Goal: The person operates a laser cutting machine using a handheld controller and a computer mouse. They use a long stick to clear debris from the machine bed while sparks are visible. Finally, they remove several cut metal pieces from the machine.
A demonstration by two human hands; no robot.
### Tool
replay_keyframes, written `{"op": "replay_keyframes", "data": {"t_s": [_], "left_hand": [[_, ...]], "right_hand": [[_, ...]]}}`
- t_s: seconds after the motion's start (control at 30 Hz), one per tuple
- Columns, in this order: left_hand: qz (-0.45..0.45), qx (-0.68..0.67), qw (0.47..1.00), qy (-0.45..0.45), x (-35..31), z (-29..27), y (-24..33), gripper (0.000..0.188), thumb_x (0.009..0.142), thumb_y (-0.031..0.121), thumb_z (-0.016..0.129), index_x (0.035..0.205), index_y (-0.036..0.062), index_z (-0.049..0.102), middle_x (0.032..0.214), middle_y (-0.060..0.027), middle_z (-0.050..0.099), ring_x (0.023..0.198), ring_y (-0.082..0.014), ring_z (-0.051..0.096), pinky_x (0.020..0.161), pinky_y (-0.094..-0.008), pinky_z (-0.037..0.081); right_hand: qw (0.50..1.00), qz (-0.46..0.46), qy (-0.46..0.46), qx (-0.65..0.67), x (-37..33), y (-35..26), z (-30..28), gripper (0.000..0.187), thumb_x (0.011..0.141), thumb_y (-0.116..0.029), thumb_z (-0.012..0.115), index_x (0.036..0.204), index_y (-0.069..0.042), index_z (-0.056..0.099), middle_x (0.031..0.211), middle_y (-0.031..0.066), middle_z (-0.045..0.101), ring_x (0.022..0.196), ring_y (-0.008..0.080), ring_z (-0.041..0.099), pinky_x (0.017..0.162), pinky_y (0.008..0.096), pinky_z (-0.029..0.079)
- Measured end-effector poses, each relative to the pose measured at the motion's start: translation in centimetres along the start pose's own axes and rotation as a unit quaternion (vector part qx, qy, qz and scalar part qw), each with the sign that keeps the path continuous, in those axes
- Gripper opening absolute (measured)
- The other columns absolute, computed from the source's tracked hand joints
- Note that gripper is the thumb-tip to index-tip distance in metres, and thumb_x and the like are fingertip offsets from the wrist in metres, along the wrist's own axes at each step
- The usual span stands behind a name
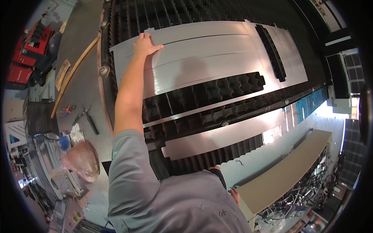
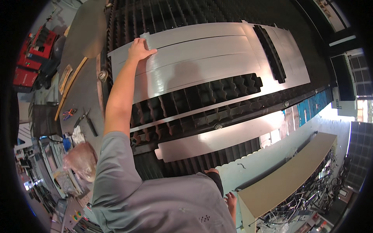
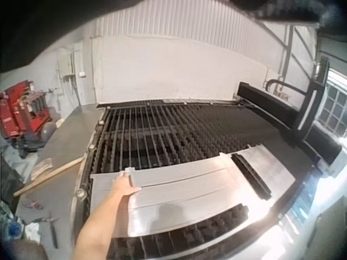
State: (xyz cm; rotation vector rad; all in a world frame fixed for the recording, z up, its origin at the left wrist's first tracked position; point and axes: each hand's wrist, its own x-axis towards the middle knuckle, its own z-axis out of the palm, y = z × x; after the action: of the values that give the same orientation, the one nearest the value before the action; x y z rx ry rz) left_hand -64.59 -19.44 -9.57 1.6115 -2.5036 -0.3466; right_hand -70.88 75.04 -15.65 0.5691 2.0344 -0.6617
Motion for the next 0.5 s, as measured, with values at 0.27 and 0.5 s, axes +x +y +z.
{"op": "replay_keyframes", "data": {"t_s": [0.27,0.5], "left_hand": [[0.017,0.097,0.989,-0.109,4.8,-2.1,0.6,0.103,0.052,0.06,0.094,0.137,0.0117,0.06,0.141,-0.0126,0.054,0.136,-0.0337,0.05,0.11,-0.0503,0.043],[0.072,-0.002,0.989,-0.13,4.4,-6.7,2.1,0.065,0.073,0.041,0.088,0.128,0.0163,0.067,0.112,-0.004,0.077,0.108,-0.027,0.071,0.09,-0.0455,0.055]], "right_hand": [[0.998,0.064,0.021,0.003,-2.7,2.2,1.2,0.054,0.1,-0.024,0.062,0.148,-0.001,0.053,0.112,0.0092,0.074,0.066,0.0123,0.063,0.056,0.0292,0.051],[0.996,0.074,0.003,0.051,-1.5,3.7,1.0,0.054,0.099,-0.023,0.062,0.147,-0.001,0.053,0.111,0.0097,0.075,0.075,0.0135,0.069,0.06,0.0284,0.055]]}}
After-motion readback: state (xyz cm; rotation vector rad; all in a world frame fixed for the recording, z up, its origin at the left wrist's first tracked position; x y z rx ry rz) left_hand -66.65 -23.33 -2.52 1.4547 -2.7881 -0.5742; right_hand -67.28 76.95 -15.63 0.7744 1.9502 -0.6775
